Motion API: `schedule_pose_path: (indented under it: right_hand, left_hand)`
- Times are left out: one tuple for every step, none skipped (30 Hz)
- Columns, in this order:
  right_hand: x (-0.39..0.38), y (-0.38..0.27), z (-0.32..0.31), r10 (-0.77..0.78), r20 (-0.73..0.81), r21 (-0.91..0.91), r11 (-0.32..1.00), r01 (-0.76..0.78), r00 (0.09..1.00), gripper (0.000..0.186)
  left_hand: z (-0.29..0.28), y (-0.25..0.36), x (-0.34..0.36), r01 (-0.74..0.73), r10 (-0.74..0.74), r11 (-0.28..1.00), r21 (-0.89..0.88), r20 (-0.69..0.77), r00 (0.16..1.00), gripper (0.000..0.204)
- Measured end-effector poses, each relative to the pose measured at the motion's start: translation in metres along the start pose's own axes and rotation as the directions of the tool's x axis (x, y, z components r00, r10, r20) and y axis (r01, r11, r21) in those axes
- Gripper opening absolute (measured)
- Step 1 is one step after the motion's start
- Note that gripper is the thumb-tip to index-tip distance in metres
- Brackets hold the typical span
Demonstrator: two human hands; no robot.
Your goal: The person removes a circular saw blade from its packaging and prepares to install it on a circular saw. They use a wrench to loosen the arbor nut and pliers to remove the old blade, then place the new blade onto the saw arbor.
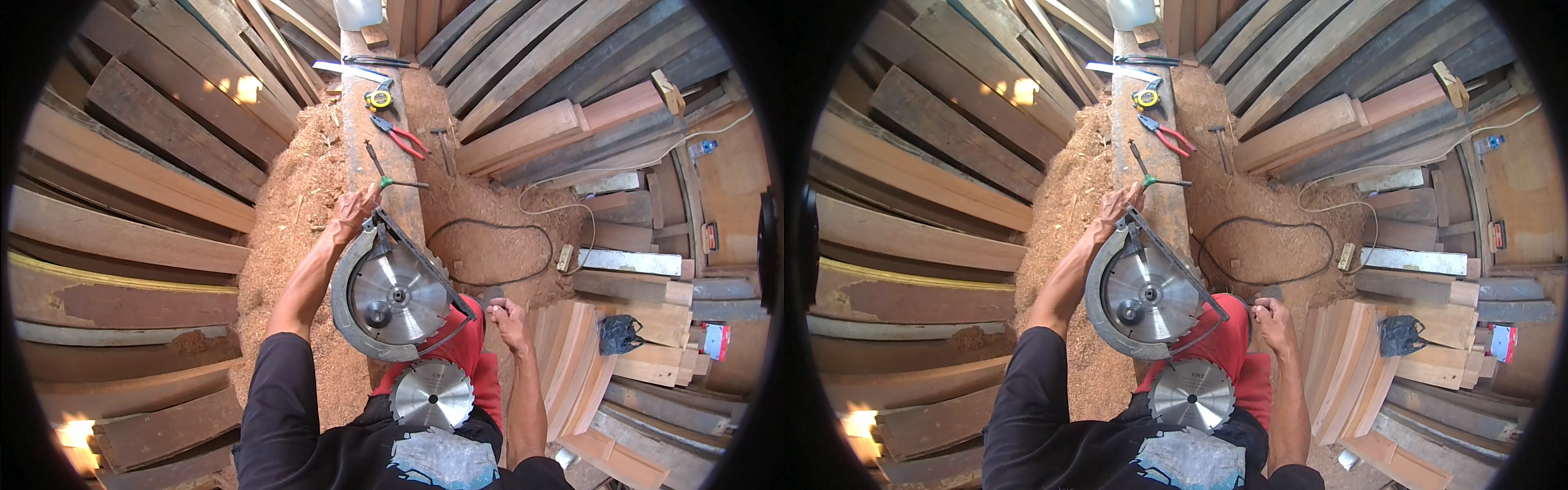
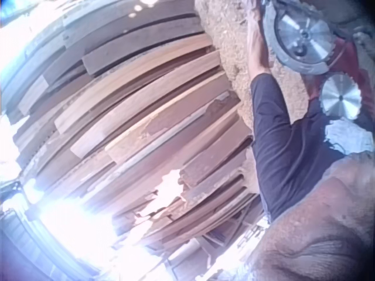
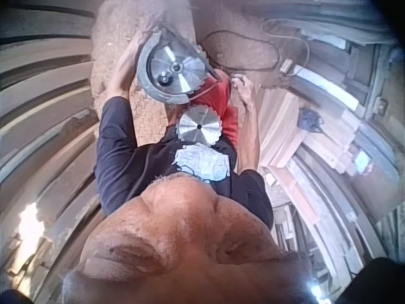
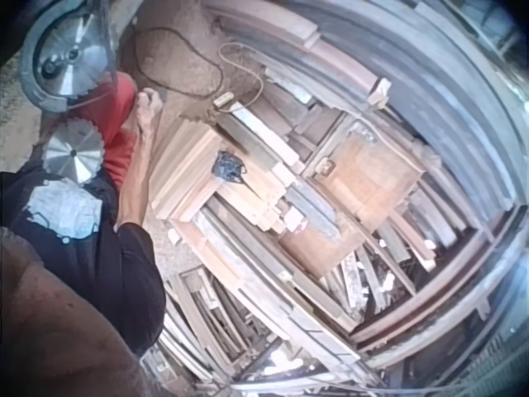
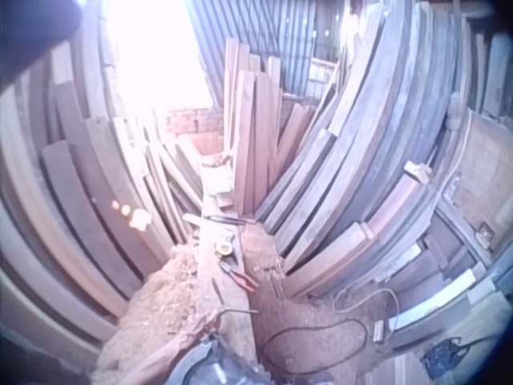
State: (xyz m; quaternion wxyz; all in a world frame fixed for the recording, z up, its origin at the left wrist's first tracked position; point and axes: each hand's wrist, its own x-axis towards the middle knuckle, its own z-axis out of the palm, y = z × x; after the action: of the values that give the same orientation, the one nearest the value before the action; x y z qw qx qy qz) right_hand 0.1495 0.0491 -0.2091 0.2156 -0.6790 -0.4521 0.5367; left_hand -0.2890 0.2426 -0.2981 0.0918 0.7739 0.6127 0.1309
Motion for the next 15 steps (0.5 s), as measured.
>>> schedule_pose_path:
  right_hand:
    - [-0.001, -0.005, -0.001, 0.007, -0.006, -0.008, 1.000, -0.007, 1.000, 0.032]
    - [-0.001, -0.008, -0.002, 0.009, -0.012, -0.015, 1.000, -0.009, 1.000, 0.032]
    - [-0.001, -0.010, -0.003, 0.007, -0.014, 0.007, 1.000, -0.007, 1.000, 0.031]
    - [-0.001, -0.012, -0.004, 0.002, -0.014, 0.030, 1.000, -0.002, 1.000, 0.031]
    - [-0.001, -0.015, -0.006, -0.003, -0.014, 0.053, 0.999, 0.004, 1.000, 0.031]
    - [-0.001, -0.017, -0.008, -0.014, -0.015, 0.048, 0.999, 0.015, 1.000, 0.031]
    - [0.000, -0.026, -0.008, -0.029, -0.011, 0.044, 0.999, 0.029, 1.000, 0.031]
    - [0.000, -0.036, -0.009, -0.043, -0.007, 0.041, 0.998, 0.043, 0.999, 0.031]
    - [-0.002, -0.045, -0.009, -0.062, -0.004, 0.064, 0.996, 0.062, 0.998, 0.031]
    - [-0.007, -0.062, -0.010, -0.084, -0.004, 0.089, 0.993, 0.084, 0.996, 0.031]
    - [-0.012, -0.078, -0.011, -0.106, -0.004, 0.114, 0.988, 0.106, 0.994, 0.031]
    - [-0.016, -0.093, -0.012, -0.131, -0.004, 0.125, 0.984, 0.130, 0.991, 0.031]
    - [-0.021, -0.107, -0.015, -0.156, -0.010, 0.138, 0.978, 0.156, 0.988, 0.031]
    - [-0.023, -0.116, -0.016, -0.182, -0.014, 0.151, 0.972, 0.182, 0.983, 0.031]
    - [-0.021, -0.119, -0.016, -0.269, -0.025, 0.130, 0.954, 0.270, 0.963, 0.032]
  left_hand:
    - [-0.008, 0.006, 0.005, 0.033, -0.035, 0.999, 0.026, 0.064, 0.997, 0.019]
    - [-0.017, 0.010, 0.009, 0.065, -0.071, 0.996, 0.055, 0.123, 0.990, 0.022]
    - [-0.027, 0.014, 0.010, 0.058, -0.061, 0.998, 0.036, 0.082, 0.995, 0.025]
    - [-0.037, 0.016, 0.011, 0.039, -0.039, 0.999, 0.021, 0.005, 0.999, 0.023]
    - [-0.047, 0.018, 0.011, 0.018, -0.017, 1.000, 0.008, -0.072, 0.997, 0.020]
    - [-0.057, 0.020, 0.011, -0.004, 0.004, 1.000, -0.003, -0.148, 0.989, 0.019]
    - [-0.068, 0.019, 0.011, 0.018, -0.015, 0.999, 0.028, -0.113, 0.993, 0.020]
    - [-0.080, 0.017, 0.010, 0.027, -0.022, 0.999, 0.045, -0.106, 0.994, 0.021]
    - [-0.091, 0.015, 0.008, 0.036, -0.030, 0.997, 0.061, -0.099, 0.995, 0.023]
    - [-0.104, 0.016, 0.007, 0.043, -0.035, 0.996, 0.078, -0.094, 0.995, 0.025]
    - [-0.118, 0.016, 0.007, 0.029, -0.021, 0.997, 0.073, -0.109, 0.994, 0.024]
    - [-0.131, 0.017, 0.004, 0.011, 0.000, 0.997, 0.081, -0.135, 0.991, 0.024]
    - [-0.144, 0.020, 0.004, -0.012, 0.027, 0.996, 0.090, -0.163, 0.986, 0.024]
    - [-0.157, 0.023, 0.002, -0.034, 0.052, 0.994, 0.100, -0.189, 0.981, 0.024]
    - [-0.170, 0.027, -0.002, -0.049, 0.072, 0.990, 0.136, -0.174, 0.982, 0.024]
